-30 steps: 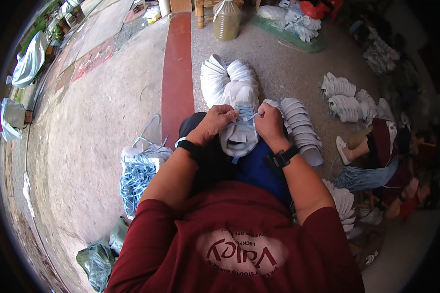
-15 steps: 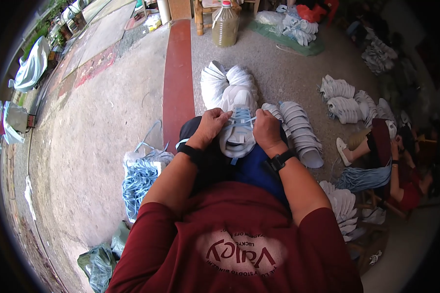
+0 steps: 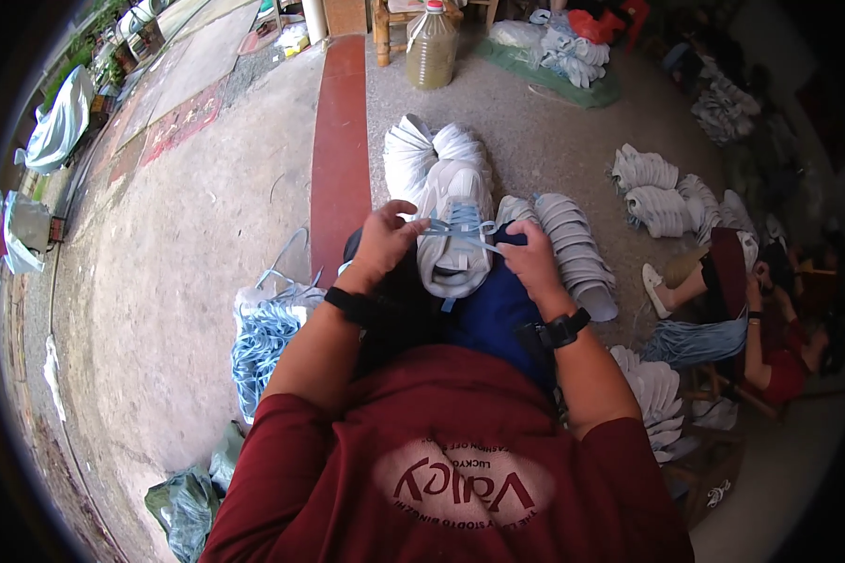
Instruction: Lacing or inserting straps into shoe upper components during manufacturing.
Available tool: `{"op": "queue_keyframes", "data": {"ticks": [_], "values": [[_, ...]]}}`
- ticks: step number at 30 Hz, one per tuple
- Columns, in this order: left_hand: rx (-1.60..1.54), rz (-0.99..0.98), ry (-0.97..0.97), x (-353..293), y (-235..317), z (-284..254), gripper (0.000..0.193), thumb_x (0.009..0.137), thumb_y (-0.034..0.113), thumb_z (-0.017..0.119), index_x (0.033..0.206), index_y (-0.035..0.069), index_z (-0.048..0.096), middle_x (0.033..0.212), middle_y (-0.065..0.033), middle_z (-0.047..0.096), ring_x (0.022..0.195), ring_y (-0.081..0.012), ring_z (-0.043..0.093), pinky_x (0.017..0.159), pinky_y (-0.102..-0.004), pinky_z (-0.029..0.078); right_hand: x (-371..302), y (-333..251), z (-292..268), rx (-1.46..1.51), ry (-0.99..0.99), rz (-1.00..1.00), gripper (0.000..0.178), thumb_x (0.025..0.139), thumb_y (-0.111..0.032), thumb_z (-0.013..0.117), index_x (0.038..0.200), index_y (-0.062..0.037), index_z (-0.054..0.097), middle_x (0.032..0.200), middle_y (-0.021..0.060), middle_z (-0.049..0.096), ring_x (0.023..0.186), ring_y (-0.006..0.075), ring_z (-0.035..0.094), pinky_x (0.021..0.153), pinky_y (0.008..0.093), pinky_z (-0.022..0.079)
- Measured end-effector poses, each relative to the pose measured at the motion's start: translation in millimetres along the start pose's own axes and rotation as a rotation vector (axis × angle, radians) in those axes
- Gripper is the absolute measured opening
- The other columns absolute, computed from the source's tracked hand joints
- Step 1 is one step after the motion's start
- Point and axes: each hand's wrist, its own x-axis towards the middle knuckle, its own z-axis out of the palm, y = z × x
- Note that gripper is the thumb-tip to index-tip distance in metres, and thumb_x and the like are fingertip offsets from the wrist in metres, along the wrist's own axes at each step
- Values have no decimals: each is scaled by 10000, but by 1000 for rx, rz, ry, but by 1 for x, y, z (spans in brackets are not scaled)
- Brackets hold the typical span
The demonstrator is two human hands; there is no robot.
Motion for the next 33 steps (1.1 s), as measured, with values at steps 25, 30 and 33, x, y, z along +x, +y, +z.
{"op": "queue_keyframes", "data": {"ticks": [25,30,33], "values": [[273,-155,258,-105,-9,-260,52,814,67,627,805,87,673,645,36,559,521,-22,420,455,-186,313,-109,69,-273,-505,97,57,159,768,-83,569,686,46,524,576,46,482,582,92,462,551,281,390],[331,-445,339,-154,-36,-320,42,797,65,626,787,76,666,653,15,590,496,-34,415,443,-192,311,-157,129,-333,-651,147,115,199,756,-107,560,654,49,492,548,68,459,559,98,457,534,287,386],[316,-535,374,-173,-66,-343,25,778,44,634,776,36,658,631,-21,594,457,-59,434,415,-211,335,-184,161,-347,-671,176,194,207,738,-115,558,647,64,504,561,110,488,554,146,498,552,302,404]]}}
